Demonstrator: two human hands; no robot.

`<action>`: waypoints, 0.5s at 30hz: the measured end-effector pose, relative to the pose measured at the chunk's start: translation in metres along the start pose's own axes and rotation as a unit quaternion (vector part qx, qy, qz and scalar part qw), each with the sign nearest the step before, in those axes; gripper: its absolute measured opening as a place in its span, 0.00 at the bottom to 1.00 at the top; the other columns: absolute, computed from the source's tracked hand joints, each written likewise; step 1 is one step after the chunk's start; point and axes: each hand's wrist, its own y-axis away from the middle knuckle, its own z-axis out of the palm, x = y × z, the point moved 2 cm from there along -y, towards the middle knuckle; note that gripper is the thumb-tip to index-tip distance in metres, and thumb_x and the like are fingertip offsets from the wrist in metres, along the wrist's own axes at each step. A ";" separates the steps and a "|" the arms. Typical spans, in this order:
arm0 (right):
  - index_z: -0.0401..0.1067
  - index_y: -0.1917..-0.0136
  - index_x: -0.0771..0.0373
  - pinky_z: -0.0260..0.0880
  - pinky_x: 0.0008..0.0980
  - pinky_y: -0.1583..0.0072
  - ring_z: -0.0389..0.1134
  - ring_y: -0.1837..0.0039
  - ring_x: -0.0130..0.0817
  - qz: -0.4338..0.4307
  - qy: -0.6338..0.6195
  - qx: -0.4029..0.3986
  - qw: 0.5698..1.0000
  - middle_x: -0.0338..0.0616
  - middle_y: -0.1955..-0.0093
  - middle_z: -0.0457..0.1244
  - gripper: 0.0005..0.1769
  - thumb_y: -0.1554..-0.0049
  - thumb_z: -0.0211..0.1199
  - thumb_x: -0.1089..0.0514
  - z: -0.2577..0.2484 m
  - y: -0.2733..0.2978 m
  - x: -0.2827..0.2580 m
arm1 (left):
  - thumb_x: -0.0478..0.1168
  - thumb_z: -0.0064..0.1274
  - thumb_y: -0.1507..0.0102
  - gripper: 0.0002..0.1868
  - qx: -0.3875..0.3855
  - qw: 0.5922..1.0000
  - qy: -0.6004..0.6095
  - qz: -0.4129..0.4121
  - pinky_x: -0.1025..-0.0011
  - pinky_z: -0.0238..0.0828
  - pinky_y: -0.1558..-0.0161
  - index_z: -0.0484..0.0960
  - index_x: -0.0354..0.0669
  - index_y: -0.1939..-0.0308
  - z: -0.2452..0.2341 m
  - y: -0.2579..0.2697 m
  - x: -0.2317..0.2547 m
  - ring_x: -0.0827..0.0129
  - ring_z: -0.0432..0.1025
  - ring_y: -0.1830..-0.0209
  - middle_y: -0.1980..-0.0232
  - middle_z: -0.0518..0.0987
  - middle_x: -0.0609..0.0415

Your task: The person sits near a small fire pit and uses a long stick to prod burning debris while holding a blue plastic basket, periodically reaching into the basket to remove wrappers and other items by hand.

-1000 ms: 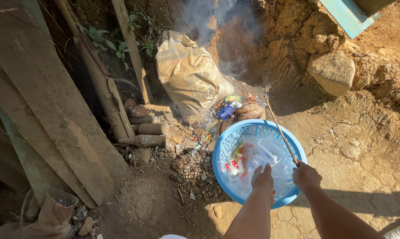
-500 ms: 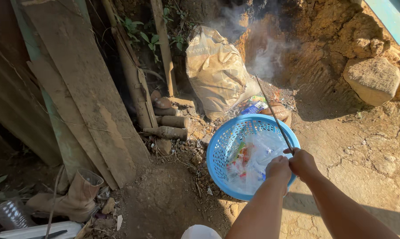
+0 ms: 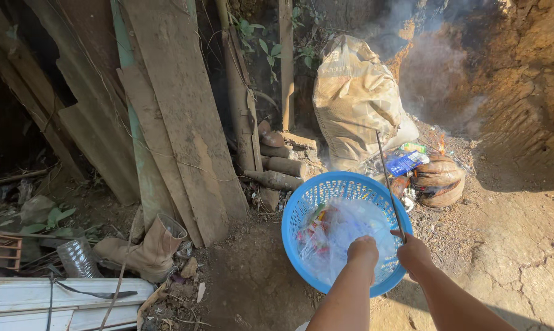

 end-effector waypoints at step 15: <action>0.73 0.30 0.48 0.73 0.45 0.60 0.68 0.62 0.41 0.070 -0.152 -0.115 0.979 0.53 0.55 0.67 0.38 0.45 0.44 0.77 0.013 0.013 0.015 | 0.48 0.42 0.30 0.24 0.003 0.999 0.025 0.030 0.61 0.69 0.35 0.71 0.50 0.30 0.012 0.014 0.017 0.59 0.71 0.31 0.29 0.73 0.54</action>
